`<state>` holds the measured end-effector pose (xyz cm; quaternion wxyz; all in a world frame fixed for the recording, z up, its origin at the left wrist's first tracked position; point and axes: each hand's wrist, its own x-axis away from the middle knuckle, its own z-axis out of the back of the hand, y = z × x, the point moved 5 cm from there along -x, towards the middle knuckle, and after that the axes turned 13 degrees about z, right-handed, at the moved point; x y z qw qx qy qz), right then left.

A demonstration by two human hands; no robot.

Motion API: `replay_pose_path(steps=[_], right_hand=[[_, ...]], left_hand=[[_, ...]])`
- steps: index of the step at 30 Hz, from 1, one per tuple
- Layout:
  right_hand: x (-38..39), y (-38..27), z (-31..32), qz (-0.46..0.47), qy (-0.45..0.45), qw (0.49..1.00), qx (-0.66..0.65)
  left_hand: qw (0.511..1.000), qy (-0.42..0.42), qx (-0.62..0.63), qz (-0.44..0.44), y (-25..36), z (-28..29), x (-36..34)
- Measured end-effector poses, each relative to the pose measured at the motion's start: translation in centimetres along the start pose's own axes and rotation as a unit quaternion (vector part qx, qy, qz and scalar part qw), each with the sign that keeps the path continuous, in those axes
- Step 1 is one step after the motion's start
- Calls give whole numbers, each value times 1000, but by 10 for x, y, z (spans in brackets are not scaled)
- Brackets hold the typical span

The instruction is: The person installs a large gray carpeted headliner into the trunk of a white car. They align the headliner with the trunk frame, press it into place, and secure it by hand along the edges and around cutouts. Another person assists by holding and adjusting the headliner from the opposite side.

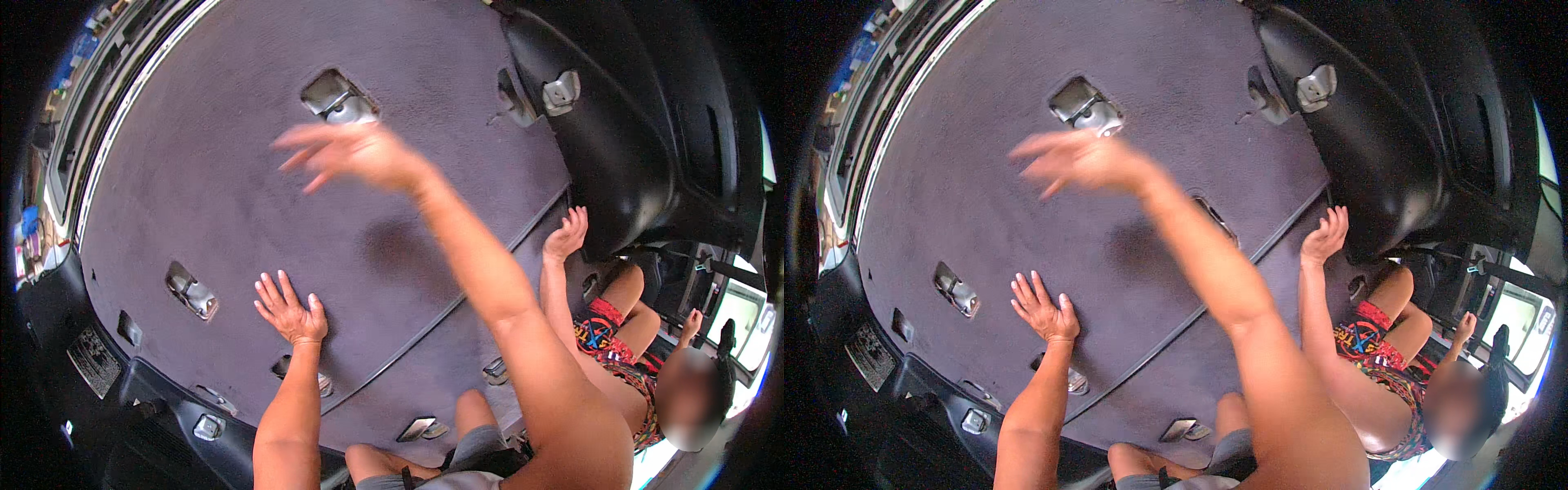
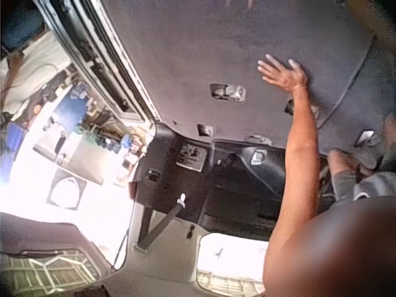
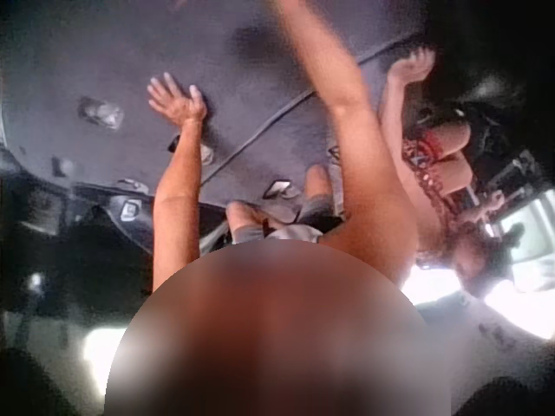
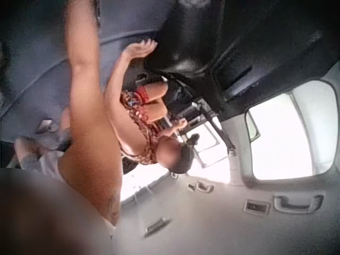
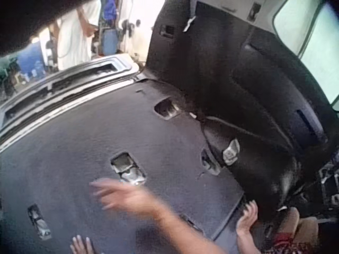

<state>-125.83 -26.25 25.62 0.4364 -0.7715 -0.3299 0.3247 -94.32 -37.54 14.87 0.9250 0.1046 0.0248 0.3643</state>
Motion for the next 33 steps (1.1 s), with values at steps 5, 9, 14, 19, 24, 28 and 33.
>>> replay_pose_path(steps=[5,9,14,19,24,28,33], right_hand=[[-3,-39,-49,213,87,891,391],[114,-64,76,47,449,701,552],[206,-59,194,-35,501,569,651],[210,-38,209,46,418,547,724],[200,-46,227,-48,568,595,566],[205,-31,192,2,511,765,393],[223,-12,128,28,399,724,562]], left_hand=[[1000,6,8,-4,2,2,-2],[1000,1,0,-1,1,1,-2],[1000,10,6,-9,1,1,-1],[1000,-3,8,-2,1,1,-1],[1000,4,9,0,1,3,-1],[999,6,31,2,1,1,-1],[999,1,34,2,2,0,-2]])
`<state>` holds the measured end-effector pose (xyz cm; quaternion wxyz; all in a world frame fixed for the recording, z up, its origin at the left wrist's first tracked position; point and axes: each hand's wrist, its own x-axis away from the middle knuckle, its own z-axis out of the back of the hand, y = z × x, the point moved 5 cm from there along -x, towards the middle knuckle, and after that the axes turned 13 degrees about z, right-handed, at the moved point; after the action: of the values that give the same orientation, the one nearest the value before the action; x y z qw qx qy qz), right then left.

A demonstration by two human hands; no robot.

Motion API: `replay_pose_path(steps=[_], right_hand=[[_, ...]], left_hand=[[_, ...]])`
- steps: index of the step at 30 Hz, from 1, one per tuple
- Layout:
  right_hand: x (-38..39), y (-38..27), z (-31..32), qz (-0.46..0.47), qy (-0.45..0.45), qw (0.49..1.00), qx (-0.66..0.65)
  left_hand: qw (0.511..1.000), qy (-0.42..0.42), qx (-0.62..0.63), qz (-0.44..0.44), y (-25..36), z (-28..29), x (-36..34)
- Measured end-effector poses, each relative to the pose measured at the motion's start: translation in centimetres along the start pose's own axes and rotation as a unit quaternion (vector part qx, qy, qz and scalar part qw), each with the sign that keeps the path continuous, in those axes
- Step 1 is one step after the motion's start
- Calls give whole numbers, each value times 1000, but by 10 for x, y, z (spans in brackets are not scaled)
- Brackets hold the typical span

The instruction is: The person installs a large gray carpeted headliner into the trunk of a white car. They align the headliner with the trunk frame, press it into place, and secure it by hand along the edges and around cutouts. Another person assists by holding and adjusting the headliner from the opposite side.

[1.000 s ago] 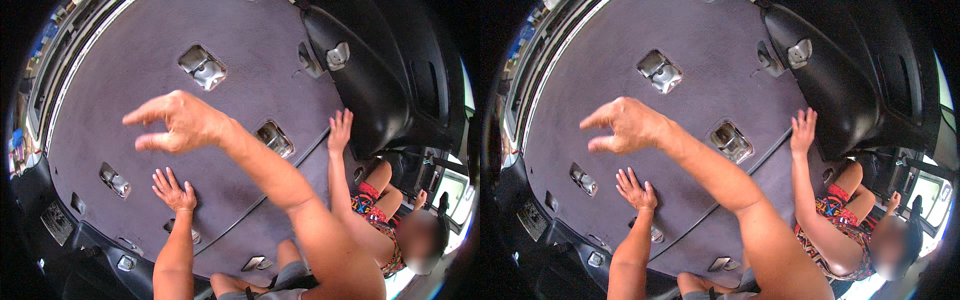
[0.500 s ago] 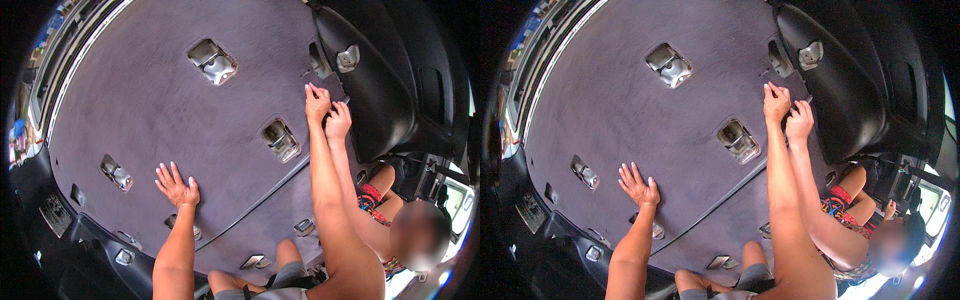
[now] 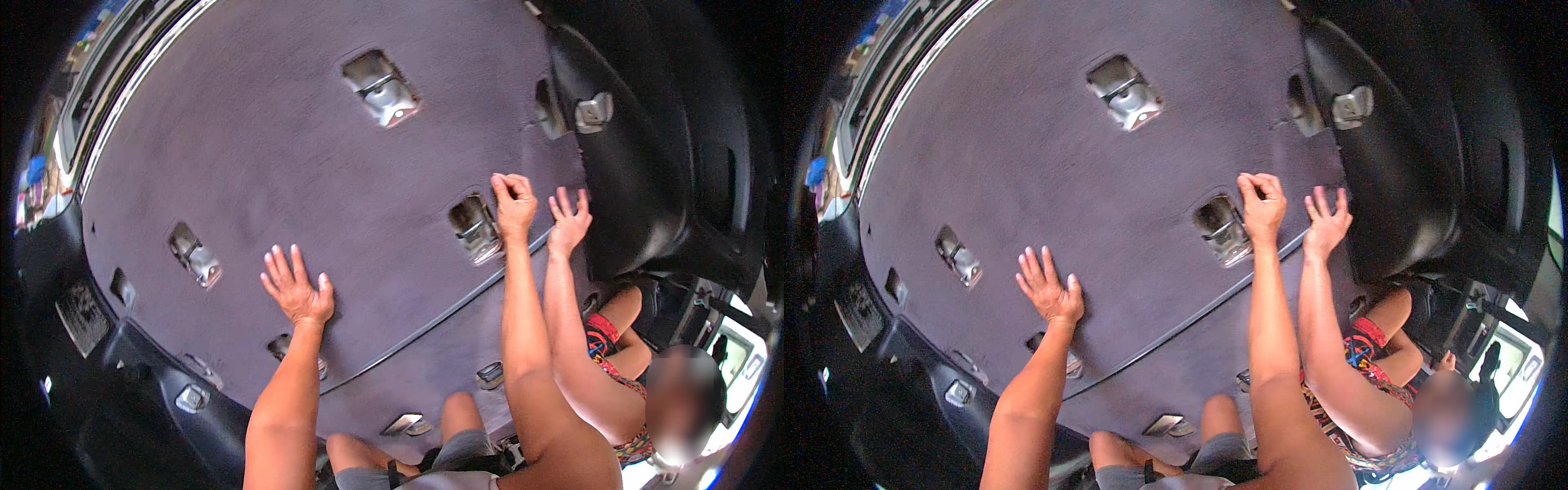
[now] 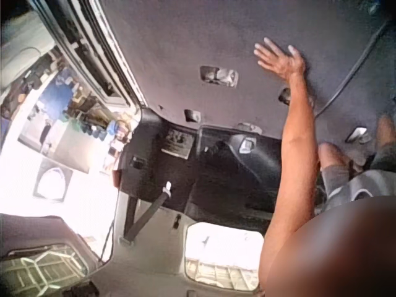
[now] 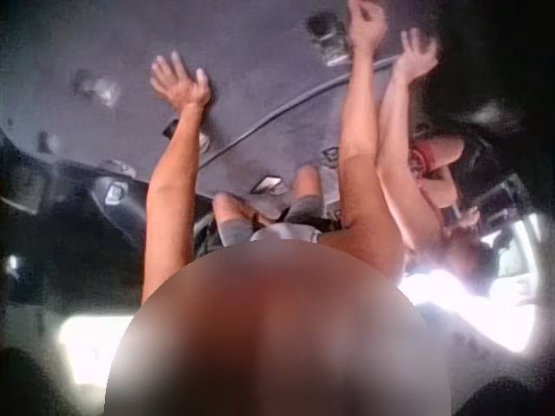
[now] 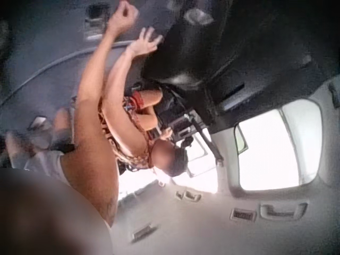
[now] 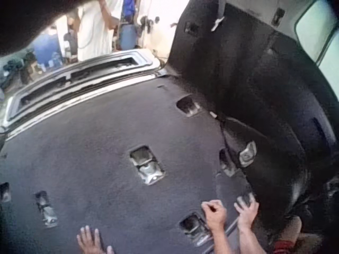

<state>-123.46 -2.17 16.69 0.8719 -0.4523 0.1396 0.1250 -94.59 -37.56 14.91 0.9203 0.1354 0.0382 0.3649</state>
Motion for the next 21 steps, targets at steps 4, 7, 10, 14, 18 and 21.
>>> replay_pose_path(steps=[4,7,10,14,18,21], right_hand=[[-19,-39,-15,69,-76,990,100],[-17,-92,-49,94,-57,991,76],[36,-166,-126,224,-208,952,-31],[95,-223,-198,355,-285,890,-41],[43,-197,-189,351,-253,900,-53],[-74,-114,-127,195,-9,980,46]], left_hand=[[1000,0,-8,9,-2,0,1],[1000,2,-7,8,-3,-2,3],[1000,1,-2,12,-4,-3,4],[1000,4,21,9,-2,-3,4],[1000,2,11,6,0,-1,0],[1000,6,14,10,-1,2,1]])
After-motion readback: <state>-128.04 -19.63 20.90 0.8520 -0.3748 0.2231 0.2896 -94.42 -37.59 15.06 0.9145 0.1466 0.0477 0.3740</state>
